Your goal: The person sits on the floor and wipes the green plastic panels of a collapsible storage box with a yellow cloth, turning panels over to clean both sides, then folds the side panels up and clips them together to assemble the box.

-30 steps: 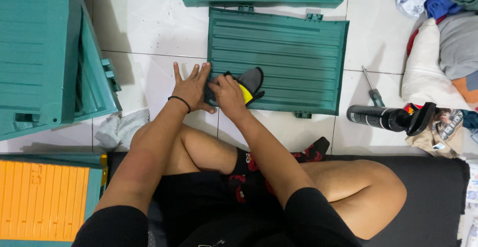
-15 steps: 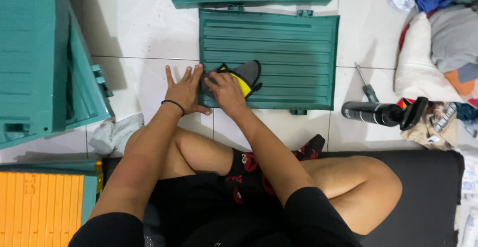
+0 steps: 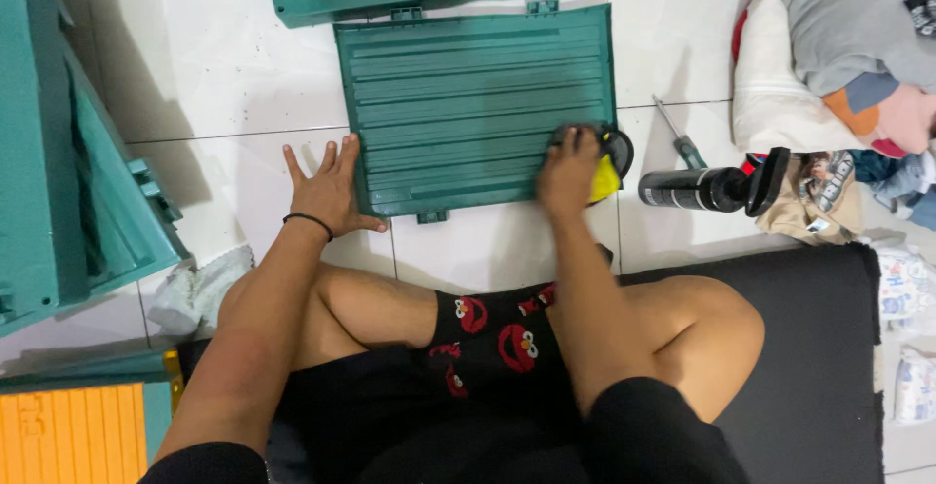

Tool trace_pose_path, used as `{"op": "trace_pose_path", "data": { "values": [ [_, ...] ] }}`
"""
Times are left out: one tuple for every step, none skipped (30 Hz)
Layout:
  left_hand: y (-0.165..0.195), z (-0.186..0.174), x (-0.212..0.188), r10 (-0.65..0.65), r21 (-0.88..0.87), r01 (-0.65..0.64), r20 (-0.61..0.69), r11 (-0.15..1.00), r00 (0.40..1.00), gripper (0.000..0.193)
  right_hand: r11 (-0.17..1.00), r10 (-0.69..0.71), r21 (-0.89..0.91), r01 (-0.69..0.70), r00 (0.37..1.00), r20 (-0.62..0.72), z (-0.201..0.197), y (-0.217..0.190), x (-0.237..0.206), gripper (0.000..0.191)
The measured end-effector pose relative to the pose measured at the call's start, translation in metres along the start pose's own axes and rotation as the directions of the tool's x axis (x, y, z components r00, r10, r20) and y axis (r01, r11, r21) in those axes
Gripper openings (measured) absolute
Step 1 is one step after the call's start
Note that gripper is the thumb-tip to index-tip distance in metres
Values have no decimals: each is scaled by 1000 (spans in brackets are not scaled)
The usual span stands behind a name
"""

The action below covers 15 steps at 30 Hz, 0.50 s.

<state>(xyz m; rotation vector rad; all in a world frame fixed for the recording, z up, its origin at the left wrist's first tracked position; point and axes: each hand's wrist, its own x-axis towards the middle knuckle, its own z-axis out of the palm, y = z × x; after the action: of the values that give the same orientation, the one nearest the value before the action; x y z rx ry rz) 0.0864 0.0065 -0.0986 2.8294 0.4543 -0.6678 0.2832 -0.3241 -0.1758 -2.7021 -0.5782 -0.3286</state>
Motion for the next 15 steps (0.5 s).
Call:
{"op": "trace_pose_path", "data": {
  "values": [
    [0, 1, 0, -3, 3, 3, -1, 1000, 1000, 165, 1000, 18, 13, -18, 1000, 0, 7, -13, -8, 54],
    [-1, 4, 1, -7, 9, 7, -1, 1000, 1000, 165, 999, 38, 29, -38, 999, 2, 14, -30, -16, 60],
    [-1, 7, 2, -28, 10, 27, 28, 1000, 999, 166, 998, 37, 49, -39, 999, 29, 17, -47, -19, 59],
    [-1, 12, 5, -47, 13, 46, 55, 999, 997, 166, 997, 37, 69, -41, 998, 54, 19, -59, -21, 59],
    [-1, 18, 8, -63, 15, 62, 80, 998, 995, 167, 995, 26, 90, -34, 996, 81, 19, -64, -23, 56],
    [1, 25, 12, -28, -6, 28, -36, 1000, 999, 157, 994, 16, 109, -27, 994, 107, 17, -67, -25, 54],
    [4, 34, 15, 6, -23, -10, -153, 1000, 988, 148, 991, 6, 128, -24, 991, 132, 13, -68, -26, 52],
    [4, 42, 19, 38, -36, -50, -267, 998, 963, 140, 992, -32, 122, 16, 991, 127, 7, -66, -25, 52],
    [0, 47, 24, 104, -48, -126, -322, 991, 941, 140, 992, -70, 114, 56, 990, 121, 2, -63, -25, 52],
    [-2, 51, 29, 166, -59, -203, -378, 977, 911, 140, 990, -111, 103, 99, 987, 117, -3, -58, -25, 52],
    [-2, 55, 34, 221, -71, -278, -434, 958, 873, 140, 995, -89, 59, 82, 988, 127, -6, -53, -24, 53],
    [-4, 56, 37, 243, -61, -291, -405, 955, 881, 140, 998, -68, 16, 67, 988, 136, -9, -48, -23, 54],
    [-8, 56, 39, 262, -49, -302, -375, 952, 889, 140, 998, -48, -24, 52, 988, 145, -10, -43, -23, 55],
    [-8, 54, 39, 280, -36, -310, -343, 950, 897, 140, 999, -9, -52, 16, 993, 117, -11, -36, -21, 56],
    [-7, 52, 39, 253, 13, -259, -264, 966, 931, 142, 997, 28, -75, -22, 996, 88, -12, -28, -17, 58]
  ]
}}
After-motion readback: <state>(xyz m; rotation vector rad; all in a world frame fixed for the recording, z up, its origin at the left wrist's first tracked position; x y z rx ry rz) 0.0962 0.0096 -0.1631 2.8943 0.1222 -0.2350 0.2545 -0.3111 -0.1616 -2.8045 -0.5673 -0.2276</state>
